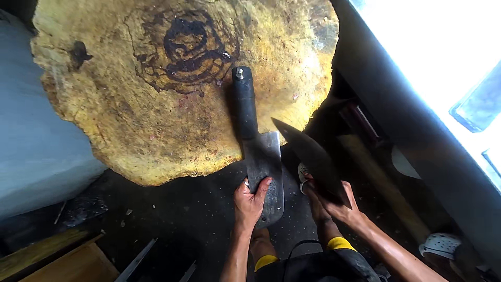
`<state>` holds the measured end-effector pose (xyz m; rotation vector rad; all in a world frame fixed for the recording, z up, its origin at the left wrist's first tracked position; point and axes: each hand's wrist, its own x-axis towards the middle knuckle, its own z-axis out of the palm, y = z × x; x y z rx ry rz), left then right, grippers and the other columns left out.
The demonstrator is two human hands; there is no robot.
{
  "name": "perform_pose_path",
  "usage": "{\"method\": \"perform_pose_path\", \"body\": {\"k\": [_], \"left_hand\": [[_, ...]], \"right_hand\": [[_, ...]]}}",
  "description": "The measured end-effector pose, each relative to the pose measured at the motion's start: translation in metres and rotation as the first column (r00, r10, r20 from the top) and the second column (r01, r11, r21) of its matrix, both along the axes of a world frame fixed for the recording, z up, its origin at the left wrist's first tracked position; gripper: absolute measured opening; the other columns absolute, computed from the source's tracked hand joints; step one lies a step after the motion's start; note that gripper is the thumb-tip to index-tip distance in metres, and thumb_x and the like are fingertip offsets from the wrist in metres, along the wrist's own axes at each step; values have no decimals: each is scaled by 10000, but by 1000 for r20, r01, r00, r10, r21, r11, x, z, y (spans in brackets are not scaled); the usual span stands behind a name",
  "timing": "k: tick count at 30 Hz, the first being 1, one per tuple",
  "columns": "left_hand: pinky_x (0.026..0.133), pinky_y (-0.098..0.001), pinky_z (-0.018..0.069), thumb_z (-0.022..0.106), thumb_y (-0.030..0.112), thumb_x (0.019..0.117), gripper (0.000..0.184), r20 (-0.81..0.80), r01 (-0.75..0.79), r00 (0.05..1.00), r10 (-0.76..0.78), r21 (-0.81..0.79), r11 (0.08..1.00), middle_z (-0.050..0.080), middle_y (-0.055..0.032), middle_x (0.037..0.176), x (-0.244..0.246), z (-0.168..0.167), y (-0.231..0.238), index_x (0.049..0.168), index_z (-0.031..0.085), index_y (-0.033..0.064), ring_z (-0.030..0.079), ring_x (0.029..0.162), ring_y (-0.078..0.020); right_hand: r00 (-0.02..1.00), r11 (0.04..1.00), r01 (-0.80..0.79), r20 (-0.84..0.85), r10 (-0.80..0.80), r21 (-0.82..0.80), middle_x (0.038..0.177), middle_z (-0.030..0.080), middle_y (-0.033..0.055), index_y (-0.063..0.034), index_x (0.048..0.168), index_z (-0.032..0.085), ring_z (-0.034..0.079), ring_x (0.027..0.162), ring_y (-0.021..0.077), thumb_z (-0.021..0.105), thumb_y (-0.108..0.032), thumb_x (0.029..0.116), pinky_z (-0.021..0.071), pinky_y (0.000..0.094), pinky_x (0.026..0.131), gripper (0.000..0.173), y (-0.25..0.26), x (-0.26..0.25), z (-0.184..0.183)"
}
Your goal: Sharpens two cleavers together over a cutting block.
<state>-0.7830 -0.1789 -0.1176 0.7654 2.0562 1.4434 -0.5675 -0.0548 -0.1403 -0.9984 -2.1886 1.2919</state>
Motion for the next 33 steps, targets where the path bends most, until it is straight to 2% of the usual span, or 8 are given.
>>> {"method": "perform_pose_path", "body": {"k": [3,6,9,14,17,20,24,33], "left_hand": [[744,-201,608,763,199,923,176,13,8,1000,-8,-7,1000,740,50,841,-1,1,-2,973,713,38,700,771,5],[705,-209,608,761,208,922,186,38,-6,999,6,-11,1000,733,47,814,-1,2,-3,967,709,35,695,734,-6],[713,-208,609,767,219,918,202,30,0,1000,1,-28,1000,735,43,819,-2,2,-6,972,709,33,700,742,-7],[741,-198,612,784,219,902,211,32,66,997,-64,-66,996,742,53,840,-17,12,-7,978,709,37,704,768,8],[728,-177,594,792,273,900,234,30,167,986,-164,-135,977,727,71,819,-37,18,-2,960,712,62,685,750,36],[707,-197,588,808,295,890,243,59,257,966,-251,-188,948,718,55,788,-56,20,7,951,714,80,678,720,16],[687,-219,583,809,252,893,192,133,293,953,-272,-183,938,712,42,768,-67,17,9,938,712,92,672,700,-8],[624,-232,555,796,363,898,267,61,285,959,-278,-221,933,676,48,720,-64,17,10,916,705,112,642,651,-12]], "right_hand": [[998,999,-32,-48,32,3,985,774,60,-35,1131,760,716,910,54,633,-201,973,581,229,848,263,-4,-1,-11],[991,996,-52,122,61,-75,871,755,31,-87,1072,767,700,782,64,620,-228,960,572,272,721,233,0,-6,-13],[985,995,-36,167,52,-94,867,762,15,-104,1093,781,699,784,45,618,-259,977,568,259,737,253,0,-1,-6],[993,990,45,115,-29,-132,916,766,0,-90,1096,769,704,820,22,634,-281,1000,590,239,775,252,-5,14,-7],[998,991,26,65,-17,-130,874,743,13,-75,1146,748,672,711,37,614,-284,1023,584,246,686,276,1,21,-9],[998,996,-44,46,47,-82,872,746,26,-55,1132,751,671,711,34,615,-266,1017,581,237,691,276,20,15,-2],[986,986,-159,51,156,49,926,769,35,-57,1103,771,699,827,23,633,-237,991,573,211,784,252,48,-4,16],[957,958,-258,166,237,124,857,756,42,-77,1087,776,701,792,67,620,-265,995,565,254,748,261,71,-20,2]]}}
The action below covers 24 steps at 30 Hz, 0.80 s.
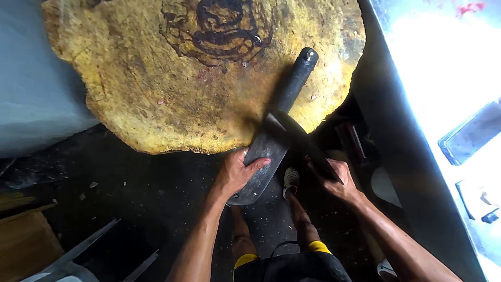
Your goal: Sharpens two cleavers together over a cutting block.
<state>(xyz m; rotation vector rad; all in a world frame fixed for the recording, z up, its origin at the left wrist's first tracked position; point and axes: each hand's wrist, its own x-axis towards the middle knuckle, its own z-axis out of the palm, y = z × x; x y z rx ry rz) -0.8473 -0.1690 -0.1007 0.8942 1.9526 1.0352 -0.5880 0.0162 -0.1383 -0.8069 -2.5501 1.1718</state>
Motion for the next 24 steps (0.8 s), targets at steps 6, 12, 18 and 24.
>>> {"method": "perform_pose_path", "body": {"k": [6,12,18,24], "left_hand": [[639,-263,578,799,363,894,260,-33,4,999,-4,12,1000,692,42,741,1,2,1,928,715,120,663,671,-28],[652,-273,584,796,365,898,278,-17,-12,1000,13,39,999,694,28,745,4,1,1,932,708,103,666,679,-38],[674,-254,585,803,318,896,239,7,8,1000,-8,43,999,707,33,768,1,4,2,957,718,104,675,706,-24],[672,-268,590,797,285,903,207,28,13,1000,-14,28,1000,711,26,771,0,5,2,947,712,101,678,698,-38]], "right_hand": [[995,1000,19,-96,-18,10,929,766,53,-52,1118,768,701,842,41,619,-220,990,569,221,787,258,-2,-1,21],[999,999,-10,32,8,45,851,755,47,-92,1134,773,705,765,108,609,-249,986,579,304,723,271,4,3,1],[998,999,21,-65,-18,41,948,777,54,-59,1139,772,719,883,62,624,-232,993,575,233,826,271,-3,11,23],[999,999,-19,-49,21,48,914,771,57,-76,1139,770,722,837,94,613,-219,980,584,280,778,265,2,8,11]]}}
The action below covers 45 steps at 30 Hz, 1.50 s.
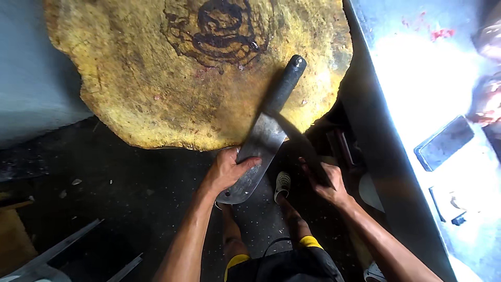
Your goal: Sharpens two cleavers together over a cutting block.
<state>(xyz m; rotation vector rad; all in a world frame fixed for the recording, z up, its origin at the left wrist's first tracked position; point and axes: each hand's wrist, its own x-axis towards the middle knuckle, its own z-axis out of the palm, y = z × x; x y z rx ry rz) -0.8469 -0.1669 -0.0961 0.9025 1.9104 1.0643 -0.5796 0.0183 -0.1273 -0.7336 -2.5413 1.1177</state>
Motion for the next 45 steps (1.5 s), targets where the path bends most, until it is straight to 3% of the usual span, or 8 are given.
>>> {"method": "perform_pose_path", "body": {"k": [4,10,15,22,27,34,41,45], "left_hand": [[679,-266,584,800,310,900,233,3,-9,1000,9,-10,1000,705,24,761,-2,1,0,937,715,96,674,698,-35],[740,-257,603,793,253,905,184,-5,16,1000,-16,32,999,732,32,838,-3,2,1,993,723,107,696,774,-24],[676,-248,584,796,289,904,213,24,0,1000,0,9,1000,705,31,763,-4,3,0,941,712,97,672,700,-24],[758,-254,595,789,263,908,199,29,36,999,-37,9,999,728,30,844,-8,2,1,996,720,98,692,787,-21],[667,-234,581,789,265,910,187,85,31,996,-32,8,999,707,34,759,-11,2,1,931,710,97,670,687,-18],[703,-227,585,802,220,891,150,99,16,995,-18,22,1000,723,37,789,-12,0,-2,937,728,98,680,727,-11],[653,-351,549,738,404,942,296,68,-67,994,88,-264,962,680,1,712,-11,18,-3,864,717,119,651,660,-98],[759,-489,554,702,538,929,422,-22,-147,988,154,-452,880,696,-55,840,0,33,4,1011,706,125,680,800,-195]], "right_hand": [[994,999,36,107,-36,5,864,765,52,-76,1120,783,714,785,95,610,-257,987,579,277,748,283,4,2,-2],[996,1000,2,-87,-2,1,1049,779,71,-57,1183,759,723,983,75,612,-200,990,576,242,899,282,-1,-3,10],[985,1000,-1,170,3,-16,883,766,59,-87,1142,773,726,805,136,597,-252,977,593,339,754,292,5,0,-5],[997,1000,9,-81,-9,-4,1019,777,79,-41,1144,764,723,951,82,618,-197,980,577,243,877,270,-3,0,8],[990,1000,9,139,-9,-2,912,772,63,-91,1183,766,727,817,132,600,-238,971,592,332,771,307,7,5,-13],[999,999,-37,-16,37,22,927,775,82,-62,1160,773,721,847,102,627,-210,953,568,242,799,293,3,2,7],[986,998,-26,164,36,-61,872,763,47,-99,1123,781,713,786,115,607,-253,964,580,320,740,281,12,-2,-8],[985,998,-14,169,26,-69,891,768,51,-92,1143,777,720,806,121,599,-251,974,586,328,756,292,10,-1,-4]]}}
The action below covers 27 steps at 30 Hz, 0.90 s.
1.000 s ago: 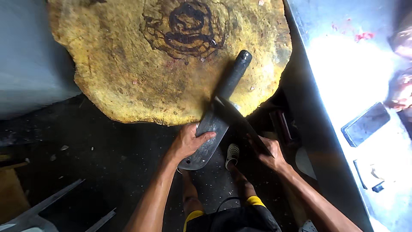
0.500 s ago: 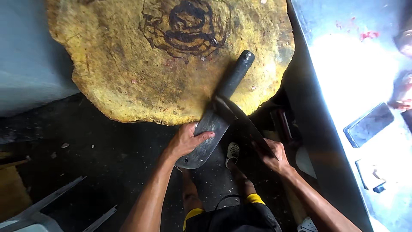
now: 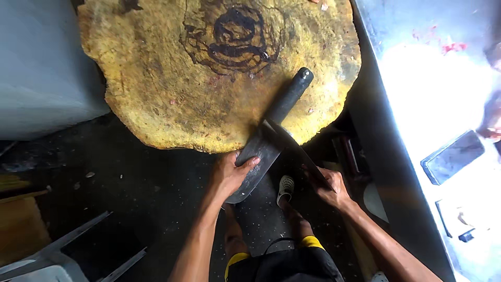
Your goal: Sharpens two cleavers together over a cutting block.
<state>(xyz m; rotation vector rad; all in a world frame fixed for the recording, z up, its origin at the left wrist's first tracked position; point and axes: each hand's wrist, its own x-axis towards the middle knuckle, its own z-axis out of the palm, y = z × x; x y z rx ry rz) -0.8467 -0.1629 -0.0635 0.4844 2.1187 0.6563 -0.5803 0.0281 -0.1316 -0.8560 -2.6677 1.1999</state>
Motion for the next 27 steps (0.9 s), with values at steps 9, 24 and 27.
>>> {"method": "perform_pose_path", "body": {"k": [9,24,27], "left_hand": [[834,-486,568,751,437,926,352,-18,-30,999,32,97,995,740,-44,929,3,-3,0,1105,728,134,709,883,-171],[821,-510,558,731,480,929,379,-16,3,1000,-3,30,1000,729,-57,915,-1,0,0,1085,722,135,700,871,-197],[826,-524,549,720,491,934,398,3,18,1000,-18,5,1000,727,-69,923,-3,0,0,1099,722,129,696,883,-216]], "right_hand": [[974,998,-4,-225,19,68,962,778,69,-63,1140,773,725,887,86,617,-210,975,581,248,826,270,-9,-9,15],[1000,999,-2,-3,3,44,927,773,68,-90,1169,768,734,821,157,597,-229,962,597,364,761,302,-9,-7,-4],[999,999,25,-32,-24,47,935,779,72,-74,1184,768,735,834,136,603,-237,974,595,324,788,313,-12,-6,8]]}}
